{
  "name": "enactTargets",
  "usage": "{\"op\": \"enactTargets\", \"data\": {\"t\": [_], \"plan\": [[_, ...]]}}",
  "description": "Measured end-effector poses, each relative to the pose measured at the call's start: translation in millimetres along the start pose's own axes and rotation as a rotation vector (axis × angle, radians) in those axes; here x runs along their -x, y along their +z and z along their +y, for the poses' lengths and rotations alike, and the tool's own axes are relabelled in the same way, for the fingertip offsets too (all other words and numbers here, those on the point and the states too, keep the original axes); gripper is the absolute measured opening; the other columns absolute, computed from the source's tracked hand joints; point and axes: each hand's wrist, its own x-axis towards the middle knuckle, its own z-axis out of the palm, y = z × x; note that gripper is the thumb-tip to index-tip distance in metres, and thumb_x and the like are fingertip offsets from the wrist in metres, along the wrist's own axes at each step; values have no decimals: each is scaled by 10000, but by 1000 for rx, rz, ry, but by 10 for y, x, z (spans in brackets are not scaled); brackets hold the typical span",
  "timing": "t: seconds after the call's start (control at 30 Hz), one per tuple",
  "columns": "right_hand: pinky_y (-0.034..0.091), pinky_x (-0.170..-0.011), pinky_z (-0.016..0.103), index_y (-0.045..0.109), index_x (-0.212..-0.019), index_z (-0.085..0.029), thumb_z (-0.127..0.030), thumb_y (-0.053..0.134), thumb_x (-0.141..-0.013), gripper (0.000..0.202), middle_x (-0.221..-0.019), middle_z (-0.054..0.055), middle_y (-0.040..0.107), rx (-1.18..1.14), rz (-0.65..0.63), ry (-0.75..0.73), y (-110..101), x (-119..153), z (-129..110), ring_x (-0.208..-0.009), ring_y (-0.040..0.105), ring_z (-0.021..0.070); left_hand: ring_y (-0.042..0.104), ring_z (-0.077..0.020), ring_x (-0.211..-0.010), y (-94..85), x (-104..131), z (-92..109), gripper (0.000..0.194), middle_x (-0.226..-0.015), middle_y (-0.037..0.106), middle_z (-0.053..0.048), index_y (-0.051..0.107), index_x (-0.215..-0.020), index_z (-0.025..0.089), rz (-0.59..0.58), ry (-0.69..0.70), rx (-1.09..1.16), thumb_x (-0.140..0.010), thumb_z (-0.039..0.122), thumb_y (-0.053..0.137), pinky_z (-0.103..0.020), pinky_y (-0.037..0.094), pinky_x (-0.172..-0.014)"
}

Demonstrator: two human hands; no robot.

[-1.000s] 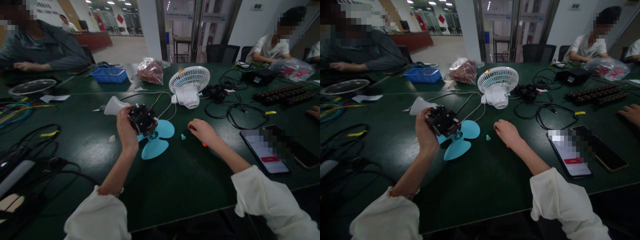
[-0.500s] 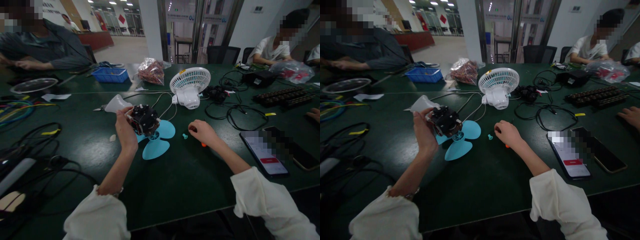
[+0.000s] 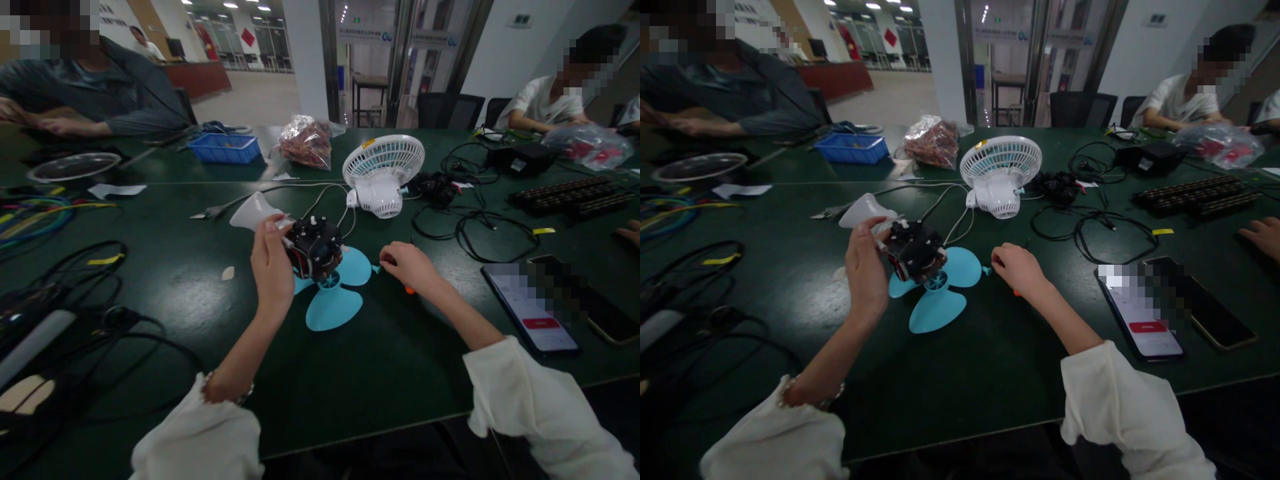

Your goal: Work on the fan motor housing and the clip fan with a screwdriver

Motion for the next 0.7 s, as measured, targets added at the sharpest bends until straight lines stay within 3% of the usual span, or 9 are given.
{"op": "enactTargets", "data": {"t": [0.13, 0.3, 0.4, 0.5, 0.57, 0.7], "plan": [[424, -676, 268, 654, -874, -189, -194, 582, -875, 72, -892, 41, 623, -70, 30, 1, -16, 5, 6, -793, 593, 156, 617, -204, -1096, -6, -14, 57, 367, -1193, 622, -70, 526, -1171, 243, 58, -9, 135, -973, 479, 325, -366, 506, -905], [460, -726, 264, 641, -908, -182, -193, 572, -887, 73, -940, 44, 621, -285, 99, -63, -32, 15, -47, -850, 597, 150, 546, -202, -1171, -63, 26, 227, 342, -1254, 553, -34, 514, -1206, 271, 186, 115, -65, -976, 456, 341, -368, 479, -939], [465, -744, 275, 642, -896, -180, -191, 582, -882, 62, -955, 45, 628, -298, 29, -123, -35, 32, -90, -866, 597, 159, 506, -227, -1197, -106, 78, 327, 329, -1279, 527, -59, 503, -1232, 239, 231, 258, -114, -970, 389, 372, -410, 464, -951], [461, -774, 290, 647, -893, -174, -171, 584, -876, 66, -982, 60, 630, -233, -45, -148, -44, 54, -119, -889, 601, 173, 499, -257, -1194, -149, 148, 374, 342, -1261, 537, -79, 520, -1229, 238, 242, 541, -158, -928, 361, 416, -452, 450, -955], [456, -781, 292, 647, -900, -168, -152, 575, -877, 77, -977, 66, 627, -187, -63, -144, -54, 71, -136, -883, 602, 175, 534, -258, -1153, -166, 218, 392, 344, -1223, 567, -71, 540, -1209, 268, 158, 764, -198, -882, 343, 463, -449, 456, -944], [440, -750, 277, 637, -876, -163, -116, 559, -873, 91, -927, 61, 618, -122, -75, -134, -55, 90, -174, -838, 595, 167, 590, -219, -1092, -106, 415, 485, 271, -1127, 648, -58, 604, -1061, 261, -174, 1107, -256, -801, 228, 534, -375, 491, -895]]}}
